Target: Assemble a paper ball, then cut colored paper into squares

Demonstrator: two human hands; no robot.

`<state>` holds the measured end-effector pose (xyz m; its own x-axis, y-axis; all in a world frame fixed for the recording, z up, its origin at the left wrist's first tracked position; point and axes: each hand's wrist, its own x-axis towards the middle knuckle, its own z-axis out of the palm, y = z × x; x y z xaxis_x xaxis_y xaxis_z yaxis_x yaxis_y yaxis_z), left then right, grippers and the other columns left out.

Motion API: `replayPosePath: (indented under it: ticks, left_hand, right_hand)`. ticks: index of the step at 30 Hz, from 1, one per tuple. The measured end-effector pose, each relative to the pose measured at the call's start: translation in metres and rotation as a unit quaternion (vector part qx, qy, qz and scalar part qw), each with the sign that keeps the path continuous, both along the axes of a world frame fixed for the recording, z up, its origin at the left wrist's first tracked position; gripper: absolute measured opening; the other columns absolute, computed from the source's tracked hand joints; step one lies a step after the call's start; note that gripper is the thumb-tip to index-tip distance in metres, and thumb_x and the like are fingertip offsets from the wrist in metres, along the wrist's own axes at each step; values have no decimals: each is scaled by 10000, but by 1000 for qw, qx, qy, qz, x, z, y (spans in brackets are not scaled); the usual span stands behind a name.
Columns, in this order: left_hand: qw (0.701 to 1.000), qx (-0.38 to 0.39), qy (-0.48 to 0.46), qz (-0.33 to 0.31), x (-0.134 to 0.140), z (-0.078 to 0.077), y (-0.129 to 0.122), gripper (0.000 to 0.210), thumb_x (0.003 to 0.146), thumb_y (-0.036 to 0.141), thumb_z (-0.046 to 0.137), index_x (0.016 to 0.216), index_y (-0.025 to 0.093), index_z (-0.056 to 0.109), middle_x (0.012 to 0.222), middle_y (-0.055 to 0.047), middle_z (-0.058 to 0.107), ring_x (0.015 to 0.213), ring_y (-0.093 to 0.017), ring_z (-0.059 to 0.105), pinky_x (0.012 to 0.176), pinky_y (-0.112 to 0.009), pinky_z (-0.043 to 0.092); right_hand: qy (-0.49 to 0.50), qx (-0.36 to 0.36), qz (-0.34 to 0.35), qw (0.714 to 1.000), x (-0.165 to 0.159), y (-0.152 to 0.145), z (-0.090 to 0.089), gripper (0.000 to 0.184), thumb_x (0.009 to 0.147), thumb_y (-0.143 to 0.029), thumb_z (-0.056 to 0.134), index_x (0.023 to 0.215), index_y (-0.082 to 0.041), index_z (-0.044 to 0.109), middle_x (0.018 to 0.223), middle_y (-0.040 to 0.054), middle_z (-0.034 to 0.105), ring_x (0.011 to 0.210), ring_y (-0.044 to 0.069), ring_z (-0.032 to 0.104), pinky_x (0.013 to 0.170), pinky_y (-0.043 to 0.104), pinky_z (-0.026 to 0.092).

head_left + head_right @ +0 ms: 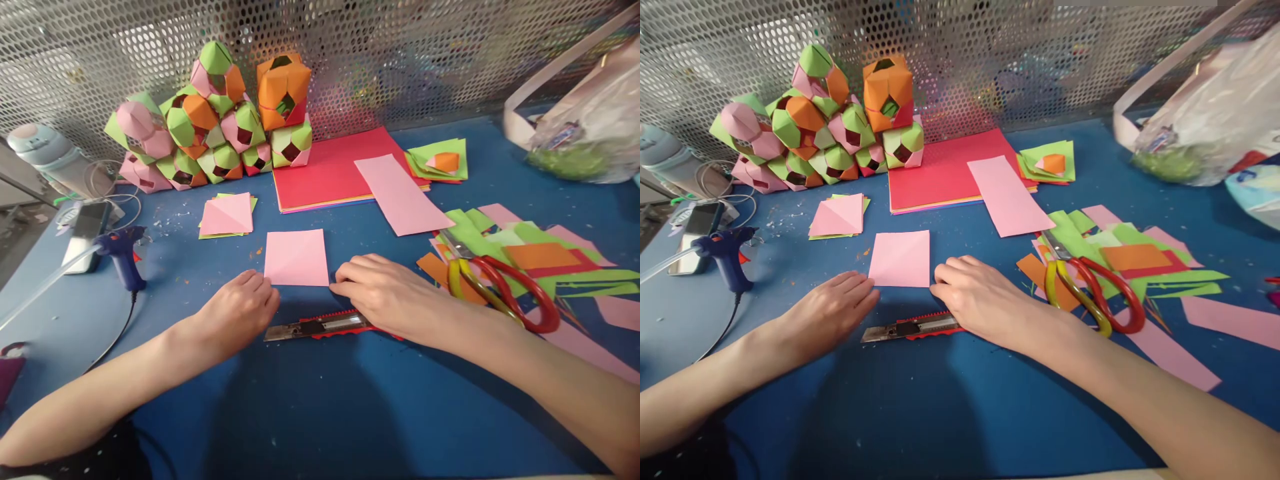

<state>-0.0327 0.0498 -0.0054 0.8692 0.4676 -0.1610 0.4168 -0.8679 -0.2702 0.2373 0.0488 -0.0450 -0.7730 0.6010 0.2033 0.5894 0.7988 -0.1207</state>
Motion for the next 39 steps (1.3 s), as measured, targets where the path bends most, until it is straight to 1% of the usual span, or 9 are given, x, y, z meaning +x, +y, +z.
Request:
replayPosePath:
  ticks: [5, 11, 13, 19, 25, 32, 34, 36, 39]
  left_hand:
    - [1000, 14, -11, -14, 3, -5, 1, 194, 846, 13, 434, 849, 123, 594, 807, -84, 619, 748, -208, 607, 695, -326, 509]
    - [995, 53, -64, -54, 4, -10, 2, 291, 891, 96, 450, 1148, 142, 579, 1190, -103, 645, 714, -195, 620, 629, -340, 499]
    - [995, 52, -67, -55, 5, -11, 1, 308, 880, 110, 473, 1165, 154, 578, 1217, -94, 643, 720, -201, 630, 627, -346, 508]
    - [993, 52, -91, -53, 0, -14, 0, 258, 867, 89, 469, 1091, 96, 598, 1029, -149, 677, 1031, -275, 630, 844, -381, 533]
    - [999, 11, -38, 1, -6, -10, 8, 190, 865, 55, 460, 954, 146, 600, 750, -39, 612, 650, -192, 601, 562, -305, 495]
    - [993, 31, -109, -11, -8, 0, 22, 251, 916, 91, 401, 979, 155, 636, 684, -24, 596, 586, -164, 563, 510, -274, 456]
    - [987, 21, -162, 6, -7, 1, 33, 234, 952, 156, 414, 1025, 156, 636, 815, -61, 651, 724, -180, 626, 613, -295, 526]
    - [977, -8, -212, 34, -4, 0, 47, 236, 967, 229, 455, 1131, 153, 608, 1093, -124, 654, 1014, -230, 634, 841, -383, 556]
    - [967, -74, -236, 63, 2, -8, 69, 388, 953, 360, 527, 1278, 148, 528, 1399, -173, 496, 1322, -284, 468, 1060, -490, 449]
  right_hand:
    - [56, 26, -12, 998, -15, -1, 5, 317, 856, 16, 415, 976, -106, 681, 926, 109, 641, 823, 210, 524, 736, 352, 414]
    - [24, -56, 3, 998, -29, 0, 1, 339, 826, 6, 447, 1069, -109, 654, 969, 105, 627, 873, 223, 532, 757, 369, 440]
    - [17, -56, 0, 998, -30, 1, 0, 331, 835, -1, 454, 1072, -111, 656, 972, 105, 623, 880, 223, 534, 763, 371, 438]
    - [1, -53, -11, 999, -30, 2, 3, 278, 848, -10, 459, 988, -126, 669, 939, 79, 622, 843, 214, 531, 727, 362, 409]
    - [0, -59, -7, 998, -27, 3, 4, 251, 844, -9, 475, 974, -110, 665, 931, 80, 624, 848, 212, 535, 732, 359, 407]
    - [63, -62, -1, 996, -14, -10, 15, 220, 960, -175, 466, 1012, -101, 667, 987, 124, 671, 918, 216, 581, 802, 380, 467]
    - [86, -55, 9, 995, -9, -20, 14, 269, 957, -296, 519, 1082, -97, 649, 1039, 137, 675, 956, 232, 591, 822, 398, 480]
    - [93, -39, 20, 995, -6, -30, 9, 356, 919, -358, 586, 1154, -93, 621, 1078, 148, 674, 981, 246, 596, 828, 408, 488]
    - [97, -2, 5, 995, -4, -43, -3, 315, 917, -255, 581, 1197, -113, 600, 1069, 137, 680, 971, 237, 600, 815, 391, 494]
